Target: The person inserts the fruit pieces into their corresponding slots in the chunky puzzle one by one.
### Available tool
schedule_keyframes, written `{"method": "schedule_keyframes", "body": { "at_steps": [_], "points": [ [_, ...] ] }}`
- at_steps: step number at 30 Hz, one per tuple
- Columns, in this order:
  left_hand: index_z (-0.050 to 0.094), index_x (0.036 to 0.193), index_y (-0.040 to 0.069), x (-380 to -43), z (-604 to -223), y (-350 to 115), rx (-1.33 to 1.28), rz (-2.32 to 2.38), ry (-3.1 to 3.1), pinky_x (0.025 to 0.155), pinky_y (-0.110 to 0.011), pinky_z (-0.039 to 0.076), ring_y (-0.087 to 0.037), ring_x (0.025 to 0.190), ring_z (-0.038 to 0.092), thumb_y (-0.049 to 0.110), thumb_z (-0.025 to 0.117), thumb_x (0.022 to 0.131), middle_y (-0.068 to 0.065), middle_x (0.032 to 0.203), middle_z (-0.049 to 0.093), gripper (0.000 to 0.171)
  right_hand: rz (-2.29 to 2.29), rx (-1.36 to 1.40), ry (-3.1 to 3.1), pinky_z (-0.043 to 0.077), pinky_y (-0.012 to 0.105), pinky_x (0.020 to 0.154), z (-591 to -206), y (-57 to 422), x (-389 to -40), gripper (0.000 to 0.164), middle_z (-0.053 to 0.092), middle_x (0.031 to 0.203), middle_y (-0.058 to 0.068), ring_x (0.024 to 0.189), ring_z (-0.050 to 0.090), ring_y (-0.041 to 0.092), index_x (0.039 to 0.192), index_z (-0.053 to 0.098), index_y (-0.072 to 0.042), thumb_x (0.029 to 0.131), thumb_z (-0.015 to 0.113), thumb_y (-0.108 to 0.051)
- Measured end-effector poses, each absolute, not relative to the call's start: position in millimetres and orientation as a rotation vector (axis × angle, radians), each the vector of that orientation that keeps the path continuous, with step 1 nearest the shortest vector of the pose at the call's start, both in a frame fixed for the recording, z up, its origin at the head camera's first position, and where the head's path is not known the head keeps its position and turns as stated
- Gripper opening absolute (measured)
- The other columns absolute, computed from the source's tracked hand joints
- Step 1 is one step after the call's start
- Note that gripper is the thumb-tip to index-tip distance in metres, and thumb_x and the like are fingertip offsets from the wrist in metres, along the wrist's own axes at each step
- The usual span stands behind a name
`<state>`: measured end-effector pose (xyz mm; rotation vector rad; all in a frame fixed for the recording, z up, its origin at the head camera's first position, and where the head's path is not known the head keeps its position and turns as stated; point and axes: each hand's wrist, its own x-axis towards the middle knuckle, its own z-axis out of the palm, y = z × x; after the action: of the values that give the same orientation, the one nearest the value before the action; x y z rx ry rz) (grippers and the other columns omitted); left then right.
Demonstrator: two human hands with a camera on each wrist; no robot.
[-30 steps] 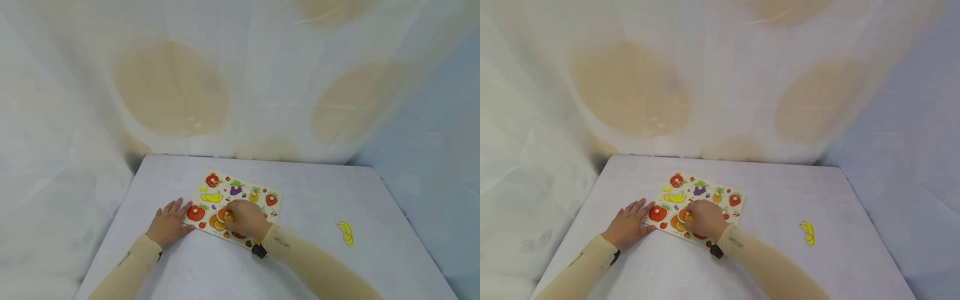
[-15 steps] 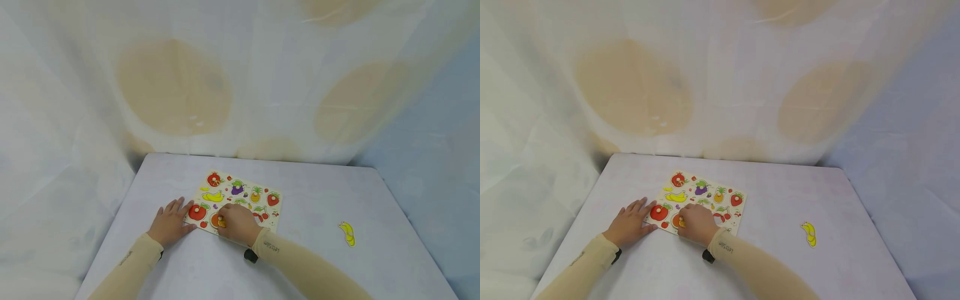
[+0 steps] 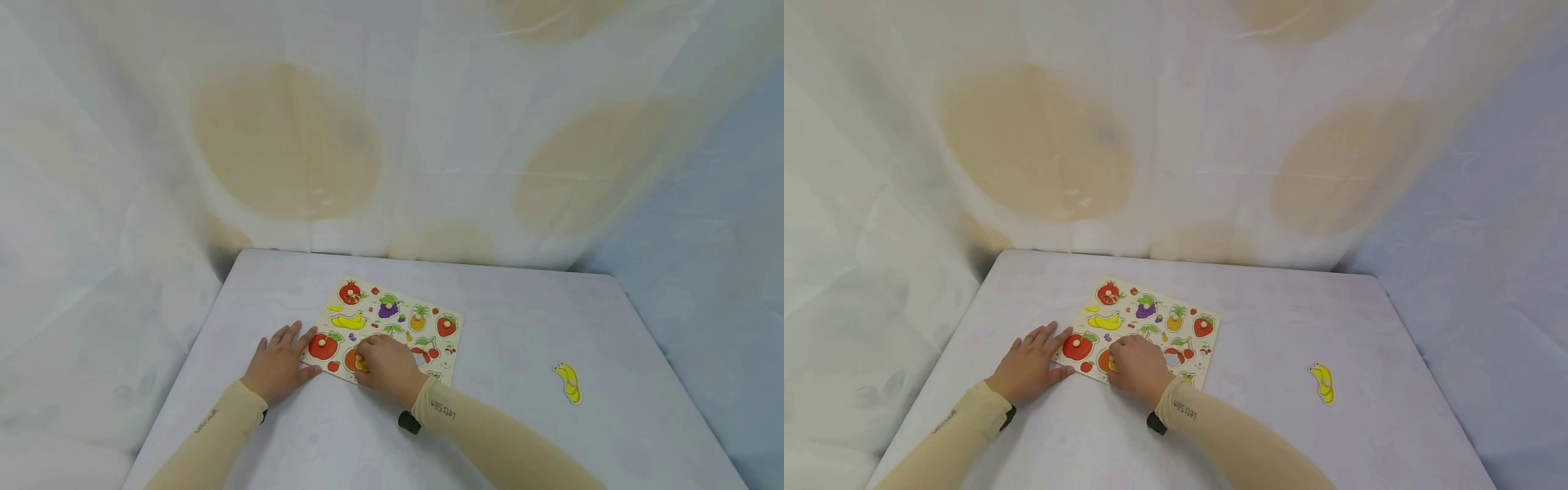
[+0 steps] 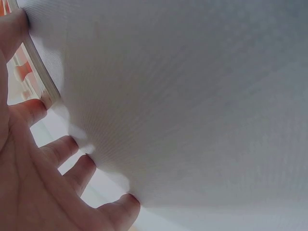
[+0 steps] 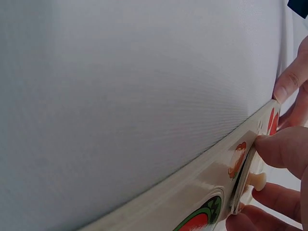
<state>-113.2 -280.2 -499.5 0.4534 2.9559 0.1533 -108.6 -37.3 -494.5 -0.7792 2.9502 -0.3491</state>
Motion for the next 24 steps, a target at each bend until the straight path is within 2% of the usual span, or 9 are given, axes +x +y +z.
{"method": "schedule_keyframes", "body": {
  "at_steps": [6,24],
  "points": [
    [0.043,0.152,0.015,-112.4,-497.4,-279.4,0.454,0.157,2.956,0.103,-0.073,0.028,-0.048,0.137,0.033,0.052,0.074,0.085,-0.023,0.153,0.036,0.082,-0.354,-0.773,2.953,0.051,0.034,0.096,-492.7,-37.0,-107.5,0.044,0.067,0.121,0.001,0.112,0.062,0.019,0.12,0.071,-0.016,0.086,0.078,-0.043],
    [0.043,0.152,0.016,-110.8,-495.5,-278.1,0.446,0.148,2.949,0.104,-0.073,0.028,-0.048,0.137,0.033,0.052,0.074,0.085,-0.023,0.153,0.036,0.082,-0.412,-0.722,2.905,0.051,0.033,0.095,-488.7,-35.0,-106.4,0.047,0.068,0.115,0.0,0.105,0.063,0.017,0.122,0.07,-0.014,0.084,0.081,-0.04]
  ]
}}
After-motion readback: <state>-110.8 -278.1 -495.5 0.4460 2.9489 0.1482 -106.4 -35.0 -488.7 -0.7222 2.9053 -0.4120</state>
